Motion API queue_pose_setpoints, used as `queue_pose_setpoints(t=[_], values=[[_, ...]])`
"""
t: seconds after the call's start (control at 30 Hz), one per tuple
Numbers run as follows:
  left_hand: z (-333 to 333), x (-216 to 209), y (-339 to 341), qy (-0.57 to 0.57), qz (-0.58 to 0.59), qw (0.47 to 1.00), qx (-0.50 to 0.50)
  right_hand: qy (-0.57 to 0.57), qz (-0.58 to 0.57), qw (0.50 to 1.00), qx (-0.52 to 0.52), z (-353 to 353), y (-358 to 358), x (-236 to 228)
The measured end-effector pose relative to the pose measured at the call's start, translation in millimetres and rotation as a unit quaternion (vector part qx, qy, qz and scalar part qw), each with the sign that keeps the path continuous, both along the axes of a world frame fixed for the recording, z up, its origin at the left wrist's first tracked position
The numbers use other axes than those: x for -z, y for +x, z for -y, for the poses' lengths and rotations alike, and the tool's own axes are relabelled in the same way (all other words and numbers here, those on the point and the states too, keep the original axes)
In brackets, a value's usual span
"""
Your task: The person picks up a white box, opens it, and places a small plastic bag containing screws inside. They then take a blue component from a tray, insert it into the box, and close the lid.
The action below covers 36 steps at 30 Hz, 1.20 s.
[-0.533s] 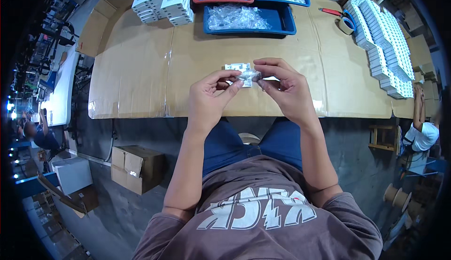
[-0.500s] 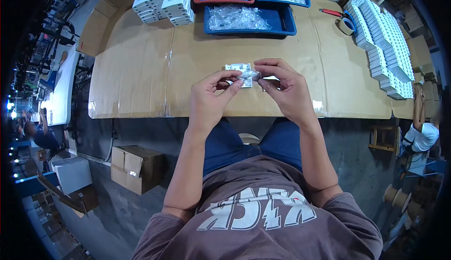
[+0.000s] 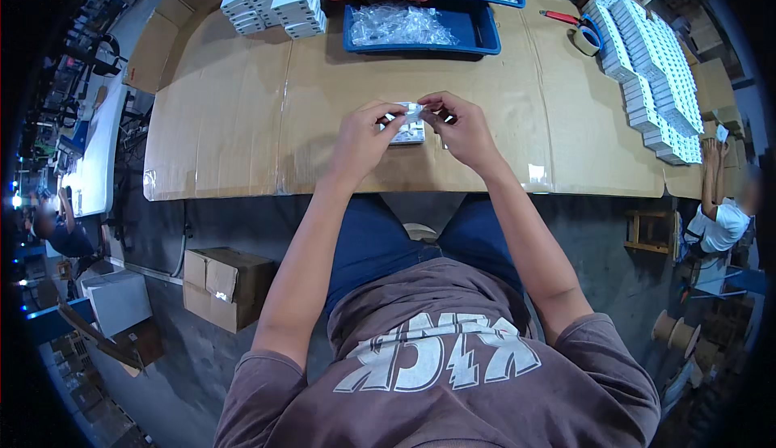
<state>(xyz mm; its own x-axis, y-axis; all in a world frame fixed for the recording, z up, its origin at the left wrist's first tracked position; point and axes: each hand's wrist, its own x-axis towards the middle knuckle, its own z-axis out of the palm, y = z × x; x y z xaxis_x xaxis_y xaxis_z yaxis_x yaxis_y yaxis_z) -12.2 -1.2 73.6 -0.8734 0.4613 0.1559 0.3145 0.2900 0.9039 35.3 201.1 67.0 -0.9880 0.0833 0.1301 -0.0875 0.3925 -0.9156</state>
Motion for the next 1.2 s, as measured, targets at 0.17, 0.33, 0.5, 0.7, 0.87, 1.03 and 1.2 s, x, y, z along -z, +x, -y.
queue_pose_setpoints(t=[0.17, 0.33, 0.5, 0.7, 0.87, 1.03, 1.2], values=[[10.4, 55.9, -15.8, -0.107, -0.141, 0.984, -0.007, 0.052, 0.048, 0.998, 0.003, 7.0, -11.8, 44.9], [9.1, 69.2, -13.9, -0.163, -0.184, 0.969, -0.040, 0.111, 0.049, 0.993, 0.017, 13.6, -9.3, 58.0], [7.8, 77.8, -16.6, -0.140, -0.180, 0.972, -0.052, 0.188, -0.017, 0.982, 0.027, 14.9, -16.5, 66.6], [15.9, 85.0, -7.8, -0.108, -0.204, 0.973, -0.018, 0.244, -0.044, 0.969, -0.002, 6.8, -9.3, 69.6], [17.0, 82.7, 6.5, -0.141, -0.204, 0.969, -0.004, 0.287, -0.083, 0.953, -0.041, -1.7, -4.4, 63.4], [18.9, 90.4, 4.8, -0.123, -0.226, 0.966, -0.030, 0.284, -0.026, 0.958, -0.026, 6.1, -14.1, 61.4], [19.7, 90.5, 5.9, -0.117, -0.231, 0.966, -0.028, 0.294, -0.021, 0.955, -0.041, 5.3, -14.6, 56.7]])
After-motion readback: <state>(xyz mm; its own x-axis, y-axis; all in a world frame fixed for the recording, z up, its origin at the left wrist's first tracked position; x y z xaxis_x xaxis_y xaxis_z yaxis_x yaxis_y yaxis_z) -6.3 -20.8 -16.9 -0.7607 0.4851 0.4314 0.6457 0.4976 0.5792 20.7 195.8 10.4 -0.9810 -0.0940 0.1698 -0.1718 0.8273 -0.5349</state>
